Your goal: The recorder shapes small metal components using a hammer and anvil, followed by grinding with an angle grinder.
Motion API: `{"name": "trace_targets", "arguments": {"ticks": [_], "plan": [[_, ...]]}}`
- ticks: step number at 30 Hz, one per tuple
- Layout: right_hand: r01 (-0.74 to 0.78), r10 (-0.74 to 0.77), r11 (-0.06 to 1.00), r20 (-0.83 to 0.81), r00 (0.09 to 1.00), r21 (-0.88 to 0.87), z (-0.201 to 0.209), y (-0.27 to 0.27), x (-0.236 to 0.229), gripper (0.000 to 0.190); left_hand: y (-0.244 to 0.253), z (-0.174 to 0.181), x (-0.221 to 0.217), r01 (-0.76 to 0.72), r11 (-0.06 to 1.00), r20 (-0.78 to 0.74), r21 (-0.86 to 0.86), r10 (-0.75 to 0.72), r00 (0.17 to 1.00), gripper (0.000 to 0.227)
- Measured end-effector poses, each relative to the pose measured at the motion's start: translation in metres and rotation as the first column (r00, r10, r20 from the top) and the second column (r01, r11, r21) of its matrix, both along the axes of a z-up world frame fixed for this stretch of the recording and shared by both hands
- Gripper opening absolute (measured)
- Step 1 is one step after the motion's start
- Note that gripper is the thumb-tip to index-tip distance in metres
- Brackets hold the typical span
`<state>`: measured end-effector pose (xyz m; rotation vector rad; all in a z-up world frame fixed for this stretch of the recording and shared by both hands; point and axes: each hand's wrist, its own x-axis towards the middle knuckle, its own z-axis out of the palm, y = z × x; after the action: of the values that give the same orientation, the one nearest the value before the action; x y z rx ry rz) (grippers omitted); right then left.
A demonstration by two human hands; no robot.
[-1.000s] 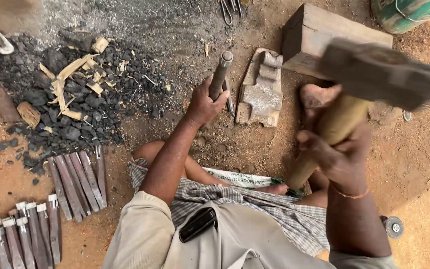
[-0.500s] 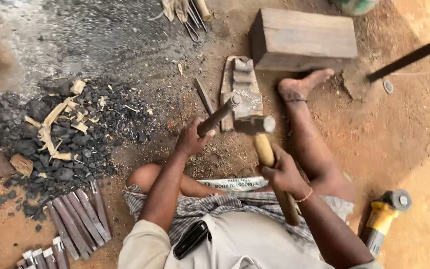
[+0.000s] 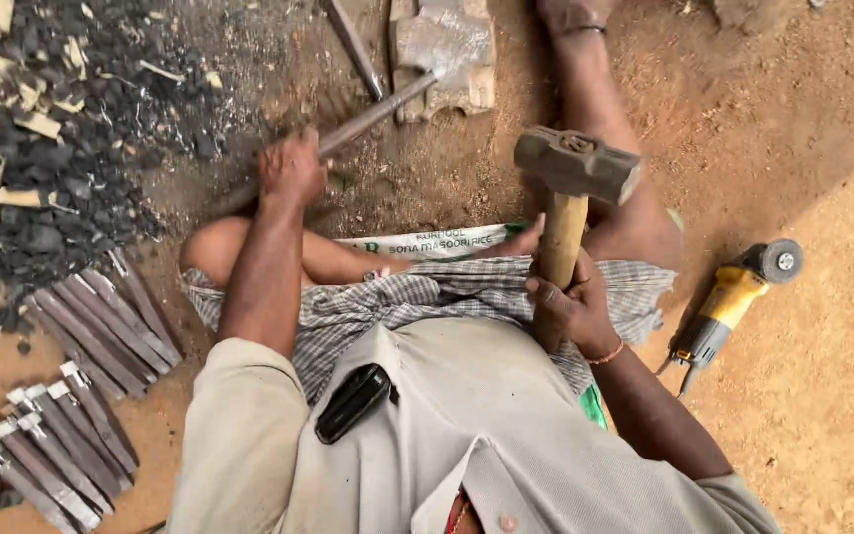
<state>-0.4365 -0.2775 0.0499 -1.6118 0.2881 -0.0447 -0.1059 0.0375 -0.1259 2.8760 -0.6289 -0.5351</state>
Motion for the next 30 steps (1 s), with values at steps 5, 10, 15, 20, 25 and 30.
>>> {"name": "trace_targets", "arguments": {"ticks": [5,10,15,20,25,30], "plan": [[-0.016,0.018,0.993,-0.015,1.000,0.113,0.003,0.020,0.015,0.041,-0.009,0.012,-0.014,-0.019,0.998,0.053,0.059,0.016,0.998,0.055],[-0.057,0.052,0.997,0.082,0.995,0.059,0.010,0.015,0.024,0.043,-0.015,0.012,-0.003,0.016,0.990,0.043,0.140,-0.022,0.999,0.054],[-0.017,0.006,0.997,0.134,0.991,0.076,0.029,0.012,0.032,0.043,-0.015,0.025,-0.006,-0.031,1.000,-0.110,0.002,0.031,0.993,0.046],[0.006,-0.026,0.997,0.249,0.968,0.079,0.043,-0.017,0.070,0.038,-0.042,0.010,-0.026,-0.031,0.995,-0.166,0.094,0.046,0.985,0.044],[0.082,-0.053,0.996,0.435,0.899,-0.048,-0.005,-0.038,0.151,0.032,-0.060,-0.006,-0.025,0.042,0.993,0.077,0.107,-0.051,0.996,0.049],[0.093,-0.247,0.900,-0.321,0.914,-0.426,-0.118,-0.028,0.202,0.026,-0.060,-0.008,-0.015,0.010,0.986,0.028,-0.168,-0.006,1.000,0.036]]}}
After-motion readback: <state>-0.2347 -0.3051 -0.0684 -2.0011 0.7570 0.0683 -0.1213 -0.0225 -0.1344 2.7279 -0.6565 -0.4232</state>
